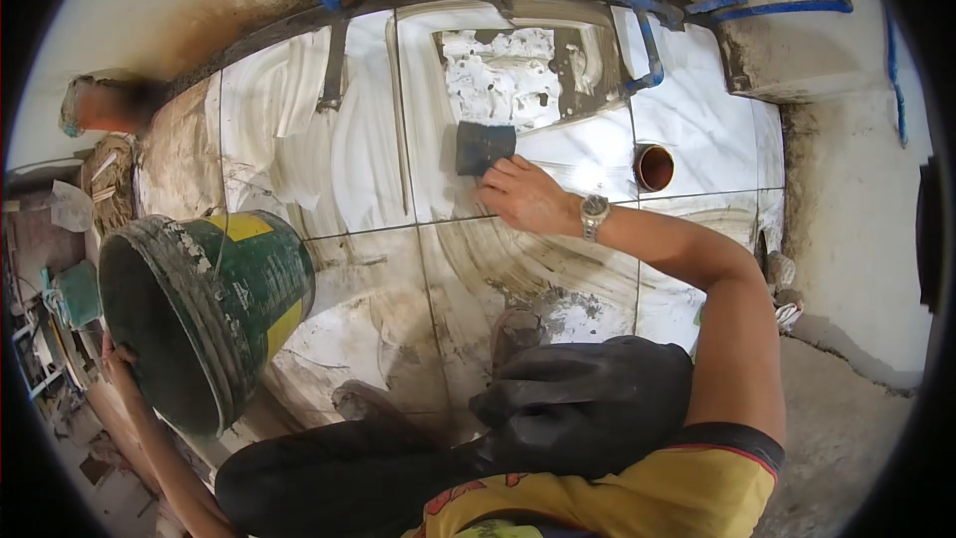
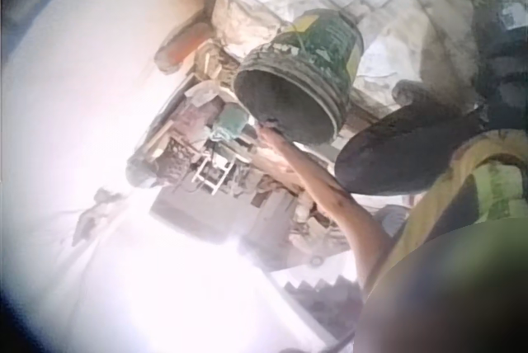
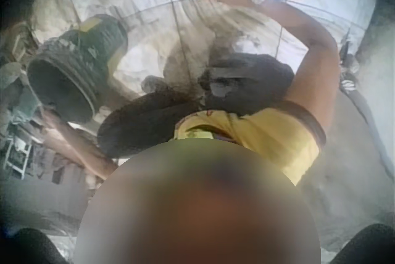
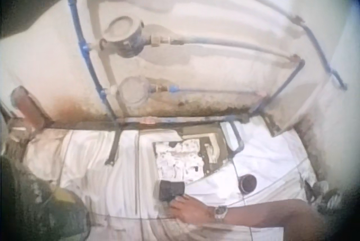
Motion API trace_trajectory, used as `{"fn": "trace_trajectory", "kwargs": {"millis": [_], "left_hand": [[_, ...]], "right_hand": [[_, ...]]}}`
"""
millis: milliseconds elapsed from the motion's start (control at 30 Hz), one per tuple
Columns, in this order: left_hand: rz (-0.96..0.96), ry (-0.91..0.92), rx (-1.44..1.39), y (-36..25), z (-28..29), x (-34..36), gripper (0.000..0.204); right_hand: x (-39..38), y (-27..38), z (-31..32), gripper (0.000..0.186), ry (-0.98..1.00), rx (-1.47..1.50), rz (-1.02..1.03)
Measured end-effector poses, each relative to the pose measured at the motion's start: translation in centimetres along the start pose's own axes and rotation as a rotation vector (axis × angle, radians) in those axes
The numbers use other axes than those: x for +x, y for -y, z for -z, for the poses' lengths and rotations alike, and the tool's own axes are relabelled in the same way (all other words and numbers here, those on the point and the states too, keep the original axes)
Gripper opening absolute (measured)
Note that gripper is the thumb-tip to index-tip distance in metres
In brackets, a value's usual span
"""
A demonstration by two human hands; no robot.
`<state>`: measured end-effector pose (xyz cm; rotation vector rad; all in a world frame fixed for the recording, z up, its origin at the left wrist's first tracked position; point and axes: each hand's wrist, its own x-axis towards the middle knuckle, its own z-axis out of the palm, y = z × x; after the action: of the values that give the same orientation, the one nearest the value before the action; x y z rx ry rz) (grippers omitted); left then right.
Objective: The person wipes grout from tiles with a sponge and a bucket of water, then taps the tiles into place with a rubber mallet.
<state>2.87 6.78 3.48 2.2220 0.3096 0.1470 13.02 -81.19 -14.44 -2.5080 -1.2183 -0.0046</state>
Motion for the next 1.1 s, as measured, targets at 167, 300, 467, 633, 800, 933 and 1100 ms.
{"fn": "trace_trajectory", "kwargs": {"millis": [167,300,467,633,800,933,1100], "left_hand": [[-0.044,-0.017,0.055,0.6,2.9,0.1,0.090],[-0.043,-0.083,-0.080,1.4,2.2,-0.5,0.055],[0.065,-0.033,-0.121,-0.2,0.9,-0.3,0.059],[0.017,-0.034,0.008,0.3,2.6,-0.9,0.062],[0.057,-0.046,-0.061,-1.0,-1.7,-0.7,0.059],[0.022,-0.065,-0.049,-0.7,0.2,-0.5,0.059],[-0.052,0.034,-0.054,1.7,5.7,-0.9,0.072]], "right_hand": [[2.5,0.7,2.9,0.046,-0.111,0.152,-0.251],[2.4,-1.2,0.9,0.043,-0.039,0.018,-0.227],[6.5,-7.0,-0.6,0.031,-0.126,0.018,-0.194],[15.2,-14.1,-1.4,0.016,-0.334,-0.106,-0.302],[14.0,-18.4,0.6,0.021,-0.354,-0.298,-0.564],[7.1,-13.5,3.2,0.024,-0.568,-0.165,-0.564],[-4.1,-2.0,3.2,0.022,-0.148,0.127,-0.224]]}}
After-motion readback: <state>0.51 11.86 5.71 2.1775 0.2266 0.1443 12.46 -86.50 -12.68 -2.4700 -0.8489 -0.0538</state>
